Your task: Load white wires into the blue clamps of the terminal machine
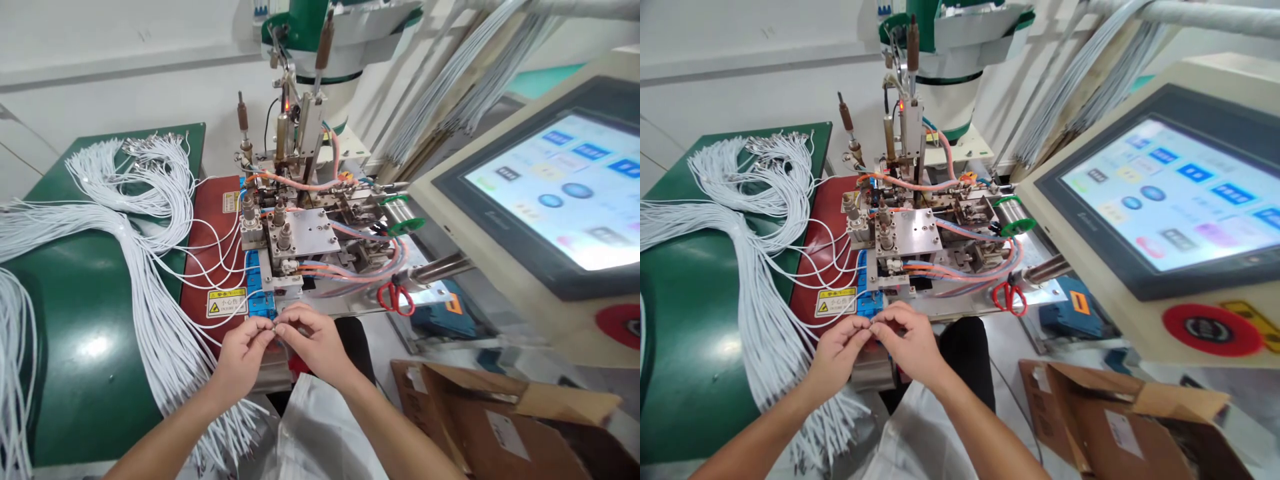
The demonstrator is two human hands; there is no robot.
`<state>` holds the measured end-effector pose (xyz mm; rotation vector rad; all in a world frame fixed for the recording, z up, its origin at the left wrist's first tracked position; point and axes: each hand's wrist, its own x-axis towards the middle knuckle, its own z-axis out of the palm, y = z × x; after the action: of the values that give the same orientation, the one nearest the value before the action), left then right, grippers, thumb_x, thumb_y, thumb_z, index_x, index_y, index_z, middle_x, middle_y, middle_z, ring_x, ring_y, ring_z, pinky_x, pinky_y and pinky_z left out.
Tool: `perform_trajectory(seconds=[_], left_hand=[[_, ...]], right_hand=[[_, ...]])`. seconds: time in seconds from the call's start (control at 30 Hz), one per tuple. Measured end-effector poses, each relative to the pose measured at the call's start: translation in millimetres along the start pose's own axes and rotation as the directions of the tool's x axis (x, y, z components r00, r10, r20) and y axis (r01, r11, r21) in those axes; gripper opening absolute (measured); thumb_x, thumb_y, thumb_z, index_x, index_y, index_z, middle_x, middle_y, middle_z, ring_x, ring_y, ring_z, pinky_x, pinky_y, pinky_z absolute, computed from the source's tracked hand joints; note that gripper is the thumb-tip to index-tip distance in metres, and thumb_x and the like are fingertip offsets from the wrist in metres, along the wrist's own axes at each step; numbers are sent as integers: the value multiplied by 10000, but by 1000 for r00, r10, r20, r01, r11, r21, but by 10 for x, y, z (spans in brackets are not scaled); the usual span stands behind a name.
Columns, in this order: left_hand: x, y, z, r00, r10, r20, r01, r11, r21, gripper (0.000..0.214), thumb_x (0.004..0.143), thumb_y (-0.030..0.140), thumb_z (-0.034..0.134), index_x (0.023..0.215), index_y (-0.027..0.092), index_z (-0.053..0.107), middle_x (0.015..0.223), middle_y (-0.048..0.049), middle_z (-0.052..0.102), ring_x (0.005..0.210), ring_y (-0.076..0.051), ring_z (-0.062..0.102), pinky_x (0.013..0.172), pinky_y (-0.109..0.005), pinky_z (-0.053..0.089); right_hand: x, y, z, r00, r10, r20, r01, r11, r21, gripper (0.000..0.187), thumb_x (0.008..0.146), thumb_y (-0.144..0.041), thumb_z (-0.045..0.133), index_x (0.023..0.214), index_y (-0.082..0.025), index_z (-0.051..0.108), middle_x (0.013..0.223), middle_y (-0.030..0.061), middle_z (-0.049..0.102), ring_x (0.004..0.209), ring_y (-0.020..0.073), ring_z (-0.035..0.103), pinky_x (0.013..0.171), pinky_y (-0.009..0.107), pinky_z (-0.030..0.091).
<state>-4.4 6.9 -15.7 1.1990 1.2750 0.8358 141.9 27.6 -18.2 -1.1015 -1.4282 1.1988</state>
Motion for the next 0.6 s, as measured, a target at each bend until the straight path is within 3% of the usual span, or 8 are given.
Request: perform_trajectory(seconds=[0.17,0.23,0.4,0.6], left_hand=[[9,109,-102,994,26,103,-47,978,204,137,807,243,515,755,159,610,695,0,589,668,-121,525,644,-214,432],[-14,117,-92,997,38,63,-51,975,218,141,814,247,513,756,159,607,682,4,579,654,-114,513,628,-206,423],[-78,16,20,989,39,-142,-32,998,49,170,824,311,511,785,154,565,670,12,552,596,-99,505,567,-197,430],[-45,-32,47,985,14,-170,-20,999,-30,153,808,293,538,770,148,565,668,8,584,594,-94,536,574,-191,442]], right_hand=[[61,-140,-125,974,-166,153,195,961,-195,102,729,-120,556,673,-176,620,648,15,572,626,128,521,590,253,427],[48,-146,-81,978,-179,105,198,955,-222,108,734,-119,540,662,-177,596,641,9,561,618,126,510,578,249,418],[-55,-61,156,985,-80,-155,58,988,-145,158,760,-144,520,606,-180,531,616,-10,519,568,110,486,534,229,396],[-107,56,184,989,-20,-146,10,998,-69,154,759,-176,529,607,-180,550,621,-8,517,585,117,485,559,236,396]])
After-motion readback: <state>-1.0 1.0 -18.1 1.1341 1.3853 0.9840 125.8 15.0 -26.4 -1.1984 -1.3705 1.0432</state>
